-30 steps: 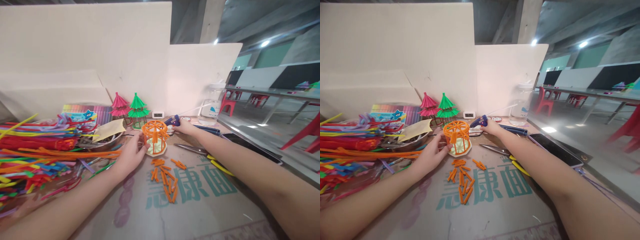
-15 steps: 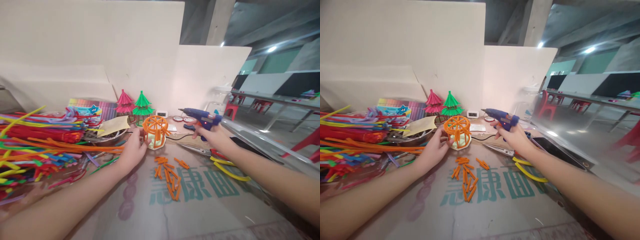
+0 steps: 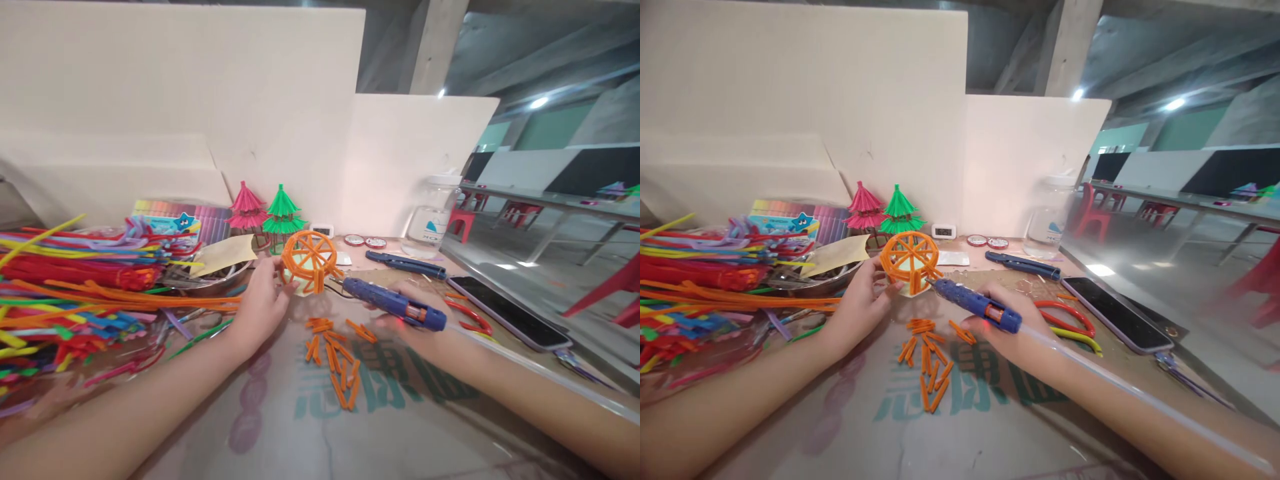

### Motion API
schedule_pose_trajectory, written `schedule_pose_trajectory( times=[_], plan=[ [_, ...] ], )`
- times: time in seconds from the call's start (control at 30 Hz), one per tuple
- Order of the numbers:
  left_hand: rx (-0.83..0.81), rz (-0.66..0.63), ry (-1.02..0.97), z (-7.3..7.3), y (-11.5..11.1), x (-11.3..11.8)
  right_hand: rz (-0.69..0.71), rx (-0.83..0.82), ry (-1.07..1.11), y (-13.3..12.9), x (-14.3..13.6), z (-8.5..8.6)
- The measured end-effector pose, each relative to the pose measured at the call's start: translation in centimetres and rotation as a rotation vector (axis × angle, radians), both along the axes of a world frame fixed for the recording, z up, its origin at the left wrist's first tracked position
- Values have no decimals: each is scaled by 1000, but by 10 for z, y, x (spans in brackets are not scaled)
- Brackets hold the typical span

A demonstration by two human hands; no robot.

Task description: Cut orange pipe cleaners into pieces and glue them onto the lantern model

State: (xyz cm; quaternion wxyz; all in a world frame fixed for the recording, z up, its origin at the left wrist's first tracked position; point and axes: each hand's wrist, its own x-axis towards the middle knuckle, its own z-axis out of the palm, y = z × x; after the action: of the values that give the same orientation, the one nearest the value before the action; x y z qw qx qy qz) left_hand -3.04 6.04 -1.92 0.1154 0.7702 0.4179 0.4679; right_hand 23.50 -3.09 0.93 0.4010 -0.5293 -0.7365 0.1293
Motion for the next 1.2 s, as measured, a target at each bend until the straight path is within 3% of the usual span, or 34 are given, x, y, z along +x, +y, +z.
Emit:
schedule_pose_trajectory(
  times=[0.13, 0.6, 1.2],
  plan=[
    [67, 30, 63, 2, -1, 1, 7, -19, 45, -2, 3, -7],
    [153, 57, 152, 7, -6, 2, 0, 98, -109, -4, 4, -12],
    [142, 45, 164, 7, -8, 2, -18, 57, -136, -3, 2, -8]
  ],
)
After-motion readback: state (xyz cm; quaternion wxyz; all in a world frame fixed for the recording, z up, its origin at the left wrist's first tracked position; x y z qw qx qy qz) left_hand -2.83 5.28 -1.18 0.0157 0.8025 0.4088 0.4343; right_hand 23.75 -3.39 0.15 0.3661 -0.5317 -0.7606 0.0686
